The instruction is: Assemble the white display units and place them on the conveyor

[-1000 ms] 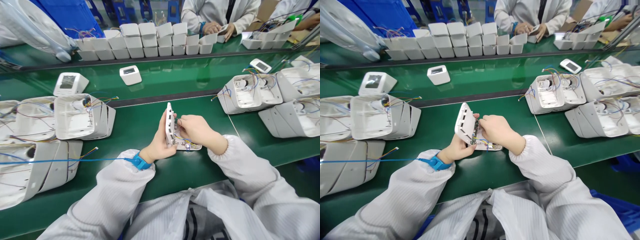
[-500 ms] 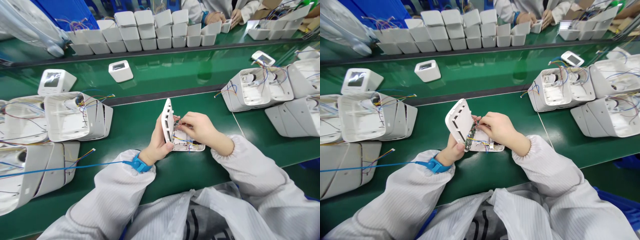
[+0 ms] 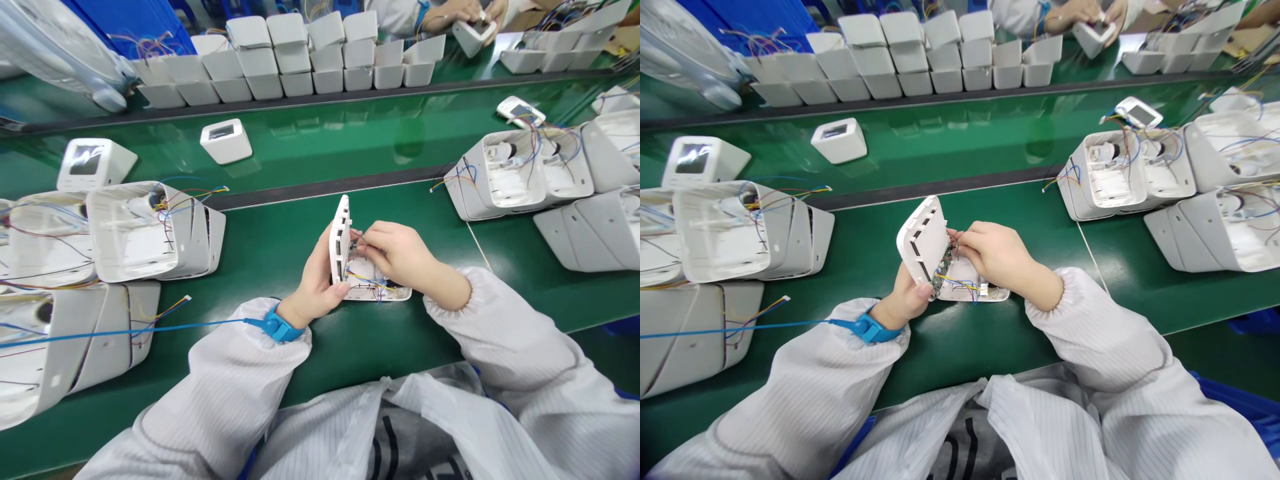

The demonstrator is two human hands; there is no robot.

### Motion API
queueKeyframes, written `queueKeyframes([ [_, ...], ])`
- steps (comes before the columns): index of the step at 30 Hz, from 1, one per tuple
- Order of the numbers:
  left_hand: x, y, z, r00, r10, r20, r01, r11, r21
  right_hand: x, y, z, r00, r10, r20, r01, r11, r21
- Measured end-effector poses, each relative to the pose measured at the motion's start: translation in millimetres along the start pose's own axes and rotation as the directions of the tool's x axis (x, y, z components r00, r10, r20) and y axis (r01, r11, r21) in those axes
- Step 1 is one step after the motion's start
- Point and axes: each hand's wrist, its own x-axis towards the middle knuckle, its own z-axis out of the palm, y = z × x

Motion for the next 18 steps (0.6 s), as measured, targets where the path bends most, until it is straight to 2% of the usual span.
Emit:
queueKeyframes([
  [6,-1.4,-0.1,1.7,0.999,0.037,-0.039,-0.038,0.999,-0.015,-0.2,1.0,1.1,1.0,-0.024,0.011,0.024,0.999,-0.025],
  [14,-4.1,-1.7,1.3,0.999,-0.038,-0.036,0.038,0.999,-0.012,-0.1,1.1,1.0,0.999,-0.016,0.039,0.018,0.999,-0.033],
  [18,-2.9,-1.2,0.7,0.999,-0.028,-0.032,0.027,1.0,-0.012,-0.4,2.1,1.4,0.999,-0.043,0.018,0.044,0.998,-0.037],
])
